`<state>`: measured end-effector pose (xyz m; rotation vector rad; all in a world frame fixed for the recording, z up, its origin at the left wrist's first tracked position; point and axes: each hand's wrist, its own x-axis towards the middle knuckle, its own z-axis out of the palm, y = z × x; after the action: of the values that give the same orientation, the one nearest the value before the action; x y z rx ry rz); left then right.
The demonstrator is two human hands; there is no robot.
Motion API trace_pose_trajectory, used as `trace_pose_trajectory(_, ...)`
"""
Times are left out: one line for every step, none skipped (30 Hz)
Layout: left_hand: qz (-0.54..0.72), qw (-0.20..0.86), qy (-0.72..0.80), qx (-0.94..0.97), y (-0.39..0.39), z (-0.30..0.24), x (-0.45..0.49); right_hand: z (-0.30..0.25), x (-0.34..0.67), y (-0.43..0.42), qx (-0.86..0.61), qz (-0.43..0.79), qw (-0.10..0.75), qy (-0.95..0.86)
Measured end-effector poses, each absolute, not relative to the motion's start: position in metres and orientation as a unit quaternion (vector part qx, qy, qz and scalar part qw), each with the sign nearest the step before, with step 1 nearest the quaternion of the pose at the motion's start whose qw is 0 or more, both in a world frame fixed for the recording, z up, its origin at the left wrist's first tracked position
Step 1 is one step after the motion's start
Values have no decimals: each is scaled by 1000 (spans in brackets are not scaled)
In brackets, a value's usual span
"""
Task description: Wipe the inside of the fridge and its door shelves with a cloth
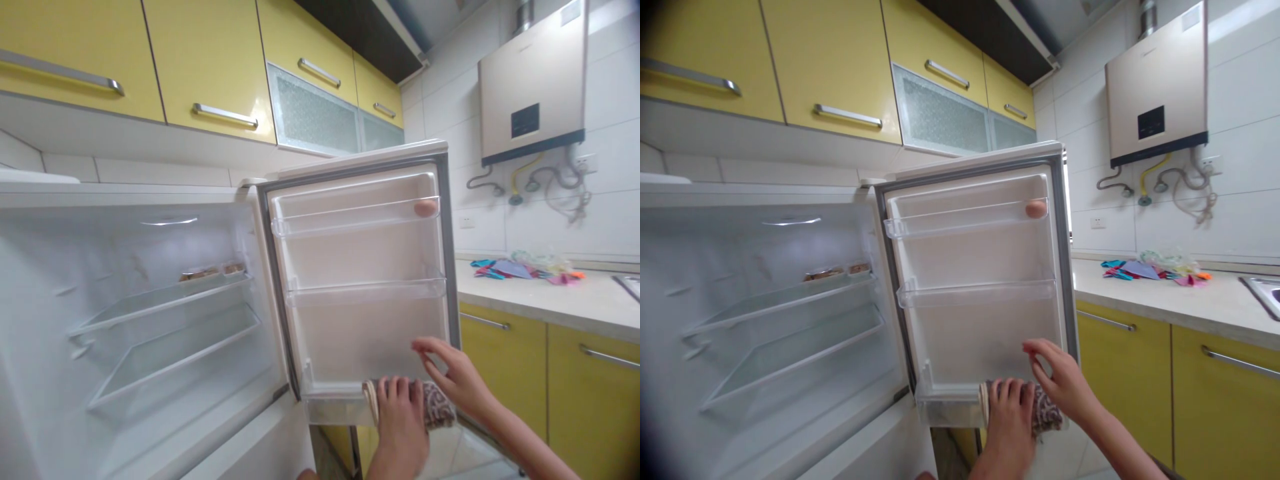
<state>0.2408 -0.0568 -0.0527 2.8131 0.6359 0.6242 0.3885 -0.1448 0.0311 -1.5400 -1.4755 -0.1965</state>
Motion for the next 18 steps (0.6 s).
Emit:
trace_pose_trajectory(211, 100, 204, 951, -63, -54, 251, 25, 385, -141, -633, -29, 455, -626)
trace_pose_trajectory(211, 107, 192, 952, -69, -54, 258, 20, 383, -138, -638, 13, 432, -638)
trace_pose_trajectory(209, 117, 178, 954, -73, -54, 263, 16, 382, -136, -644, 45, 413, -643)
trace_pose_trajectory(207, 129, 164, 956, -75, -52, 264, 12, 383, -135, -652, 68, 397, -642)
trace_pose_trajectory(206, 142, 152, 956, -76, -49, 262, 8, 384, -134, -660, 84, 384, -640)
trace_pose_trajectory(208, 153, 141, 956, -75, -45, 258, 6, 386, -135, -669, 96, 371, -636)
trace_pose_trajectory(212, 161, 129, 955, -72, -41, 251, 3, 388, -137, -677, 105, 355, -636)
trace_pose_trajectory(217, 163, 117, 955, -67, -37, 241, 1, 390, -139, -684, 111, 335, -639)
trace_pose_trajectory(225, 158, 102, 956, -62, -32, 229, 0, 392, -142, -689, 111, 309, -646)
trace_pose_trajectory(233, 148, 91, 957, -55, -28, 216, -1, 393, -145, -692, 106, 280, -657)
trace_pose_trajectory(243, 135, 99, 955, -47, -25, 202, -1, 393, -148, -694, 97, 250, -669)
trace_pose_trajectory(257, 122, 127, 950, -37, -22, 187, 0, 392, -150, -696, 86, 220, -679)
trace_pose_trajectory(267, 105, 165, 944, -27, -20, 172, 1, 390, -151, -697, 73, 194, -686)
trace_pose_trajectory(278, 84, 213, 933, -16, -19, 156, 2, 388, -151, -700, 61, 172, -690)
trace_pose_trajectory(281, 60, 256, 923, -5, -18, 140, 4, 385, -151, -703, 52, 152, -693)
trace_pose_trajectory(283, 40, 291, 913, 6, -17, 125, 5, 382, -149, -706, 46, 136, -694)
trace_pose_trajectory(290, 24, 321, 901, 18, -17, 110, 7, 378, -146, -710, 41, 123, -692)
trace_pose_trajectory(292, 13, 341, 893, 28, -17, 96, 8, 374, -142, -714, 39, 113, -689)
